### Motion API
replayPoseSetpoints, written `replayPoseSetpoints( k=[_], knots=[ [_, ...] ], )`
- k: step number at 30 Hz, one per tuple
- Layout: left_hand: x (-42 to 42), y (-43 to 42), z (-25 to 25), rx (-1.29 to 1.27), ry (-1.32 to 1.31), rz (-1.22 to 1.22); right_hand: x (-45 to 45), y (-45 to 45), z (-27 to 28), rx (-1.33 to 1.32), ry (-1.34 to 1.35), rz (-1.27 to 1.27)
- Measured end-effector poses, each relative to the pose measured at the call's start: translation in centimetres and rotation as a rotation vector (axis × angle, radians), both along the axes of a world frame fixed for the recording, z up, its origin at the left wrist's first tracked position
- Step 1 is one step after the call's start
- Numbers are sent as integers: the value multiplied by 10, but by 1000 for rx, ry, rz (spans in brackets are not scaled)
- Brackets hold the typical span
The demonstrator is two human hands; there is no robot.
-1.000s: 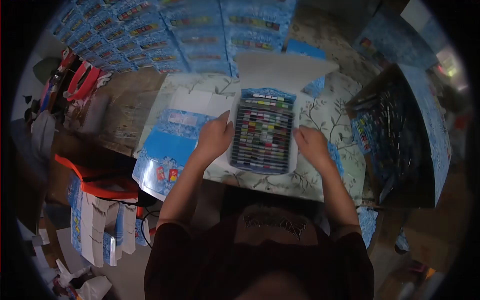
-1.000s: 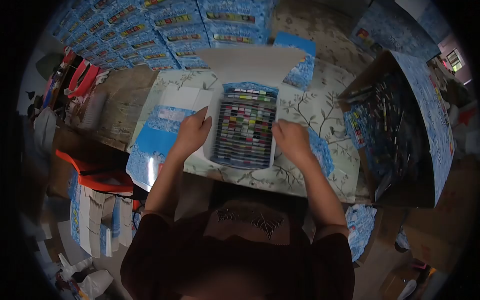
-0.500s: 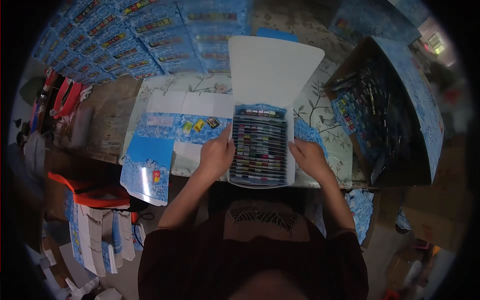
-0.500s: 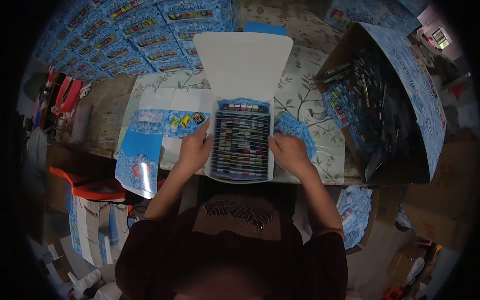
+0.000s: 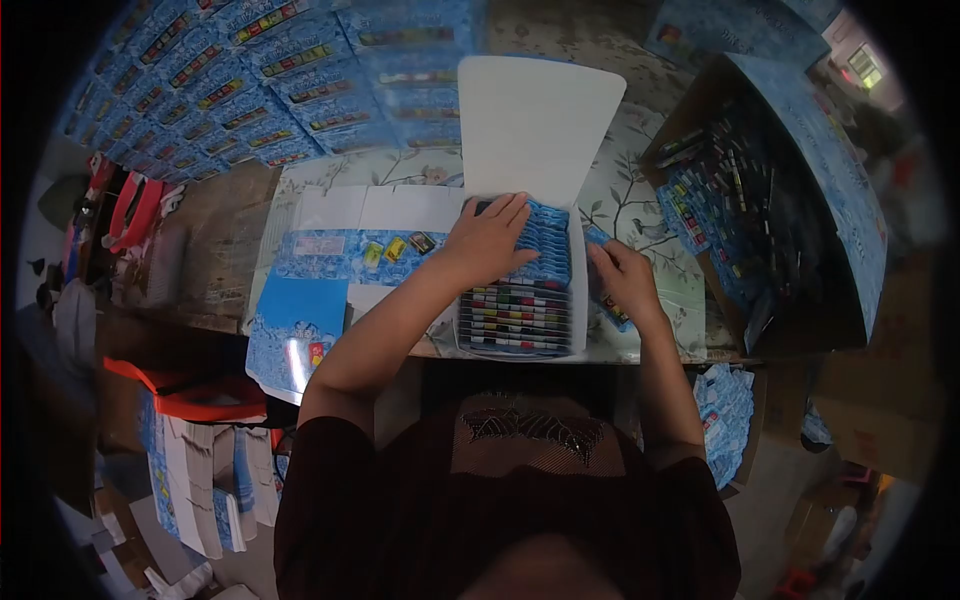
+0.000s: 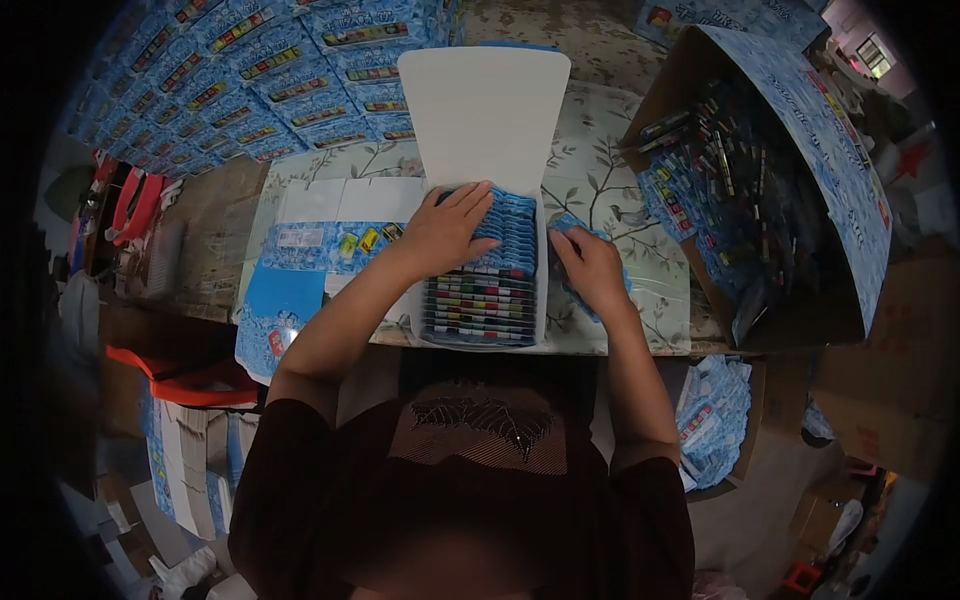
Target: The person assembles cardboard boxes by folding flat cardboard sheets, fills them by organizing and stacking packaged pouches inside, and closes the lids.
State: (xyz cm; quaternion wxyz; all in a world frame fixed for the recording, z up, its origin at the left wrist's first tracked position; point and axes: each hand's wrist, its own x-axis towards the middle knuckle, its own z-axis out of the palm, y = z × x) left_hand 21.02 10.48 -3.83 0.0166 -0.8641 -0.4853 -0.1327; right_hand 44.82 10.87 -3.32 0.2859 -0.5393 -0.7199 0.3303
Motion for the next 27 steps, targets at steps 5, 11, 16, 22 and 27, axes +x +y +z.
replayPoseSetpoints(
  k=[5, 11, 16, 22, 27],
  knots=[
    [5, -32, 11, -293, 18, 53, 41, -3, -34, 219, -224, -139],
    [2, -37, 12, -390, 14, 40, 40, -35, -49, 339, -533, -69],
    [6, -18, 9, -318, -7, 92, 31, -49, -67, 297, -624, -48],
    [7, -24, 15, -352, -45, 75, 59, -5, -81, 436, -564, -233],
    [1, -40, 9, -289, -33, 34, 67, 5, -66, 295, -539, -254]
  ],
)
